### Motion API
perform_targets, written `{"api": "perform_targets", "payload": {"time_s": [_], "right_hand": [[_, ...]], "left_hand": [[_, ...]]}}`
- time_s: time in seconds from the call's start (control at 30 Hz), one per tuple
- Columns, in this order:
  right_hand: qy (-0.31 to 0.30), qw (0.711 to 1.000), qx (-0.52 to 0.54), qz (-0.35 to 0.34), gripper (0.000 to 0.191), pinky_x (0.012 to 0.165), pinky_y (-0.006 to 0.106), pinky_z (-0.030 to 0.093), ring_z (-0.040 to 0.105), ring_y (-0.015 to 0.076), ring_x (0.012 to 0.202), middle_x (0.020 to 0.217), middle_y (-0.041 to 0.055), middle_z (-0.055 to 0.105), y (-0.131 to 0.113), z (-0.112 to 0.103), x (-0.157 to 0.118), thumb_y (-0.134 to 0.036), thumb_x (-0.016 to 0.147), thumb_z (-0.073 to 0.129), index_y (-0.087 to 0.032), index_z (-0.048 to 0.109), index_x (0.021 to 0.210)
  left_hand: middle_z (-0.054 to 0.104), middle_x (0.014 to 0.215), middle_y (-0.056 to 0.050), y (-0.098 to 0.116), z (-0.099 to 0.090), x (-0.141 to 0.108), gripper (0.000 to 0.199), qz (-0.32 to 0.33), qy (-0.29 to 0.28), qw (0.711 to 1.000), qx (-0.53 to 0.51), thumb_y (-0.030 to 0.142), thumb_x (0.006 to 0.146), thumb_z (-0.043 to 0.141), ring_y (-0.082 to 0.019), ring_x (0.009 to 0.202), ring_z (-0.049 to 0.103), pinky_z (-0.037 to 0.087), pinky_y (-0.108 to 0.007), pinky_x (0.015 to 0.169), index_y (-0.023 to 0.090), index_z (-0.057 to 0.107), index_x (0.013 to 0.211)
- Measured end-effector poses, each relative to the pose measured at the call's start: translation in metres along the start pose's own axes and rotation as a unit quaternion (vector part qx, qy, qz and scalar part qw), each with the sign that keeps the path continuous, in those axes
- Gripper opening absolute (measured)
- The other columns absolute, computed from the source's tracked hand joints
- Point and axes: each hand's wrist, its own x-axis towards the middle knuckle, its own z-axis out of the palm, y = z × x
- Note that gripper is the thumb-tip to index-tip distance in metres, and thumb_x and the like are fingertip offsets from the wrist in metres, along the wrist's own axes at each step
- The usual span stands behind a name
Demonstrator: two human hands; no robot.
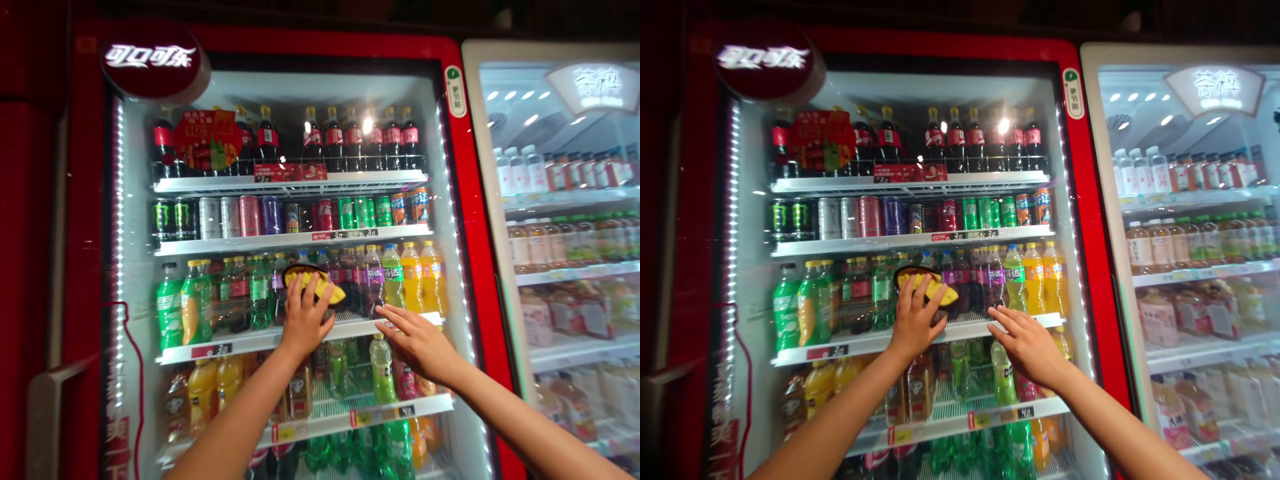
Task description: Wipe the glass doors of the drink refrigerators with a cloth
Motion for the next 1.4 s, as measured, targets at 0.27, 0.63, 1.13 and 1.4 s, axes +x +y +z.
{"api": "perform_targets", "payload": {"time_s": [0.27,0.63,1.13,1.4], "right_hand": [[0.003,1.000,-0.017,0.016,0.051,0.104,0.052,0.052,0.049,0.0287,0.139,0.152,0.0088,0.051,0.046,-0.021,-0.039,-0.009,0.088,0.053,-0.024,0.061,0.136],[0.005,1.000,-0.011,0.009,0.046,0.103,0.051,0.053,0.052,0.0288,0.136,0.149,0.0109,0.054,0.073,-0.027,-0.062,-0.009,0.090,0.051,-0.022,0.064,0.133],[-0.023,0.999,-0.028,0.036,0.050,0.104,0.048,0.054,0.054,0.0298,0.135,0.146,0.0130,0.056,0.094,-0.036,-0.103,-0.006,0.087,0.049,-0.017,0.064,0.133],[-0.072,0.993,-0.040,0.085,0.053,0.109,0.050,0.049,0.041,0.0308,0.145,0.158,0.0126,0.042,0.110,-0.038,-0.117,-0.008,0.091,0.049,-0.018,0.055,0.143]], "left_hand": [[0.045,0.153,-0.013,-0.055,-0.031,0.007,0.057,-0.107,0.011,0.993,0.036,0.032,0.083,0.066,-0.038,0.147,0.033,0.031,-0.060,0.119,0.027,0.057,0.139],[0.042,0.157,-0.011,0.045,0.012,0.004,0.073,0.179,-0.126,0.976,-0.012,0.040,0.075,0.075,-0.041,0.150,0.025,0.029,-0.063,0.119,0.030,0.053,0.144],[0.036,0.160,-0.014,0.112,0.051,0.089,0.062,-0.058,-0.010,0.998,0.009,0.034,0.084,0.067,-0.042,0.152,0.018,0.022,-0.066,0.121,0.024,0.053,0.144],[0.044,0.156,-0.013,0.121,0.055,0.120,0.065,0.047,-0.076,0.996,-0.021,0.035,0.082,0.072,-0.040,0.150,0.028,0.020,-0.064,0.122,0.027,0.053,0.144]]}}
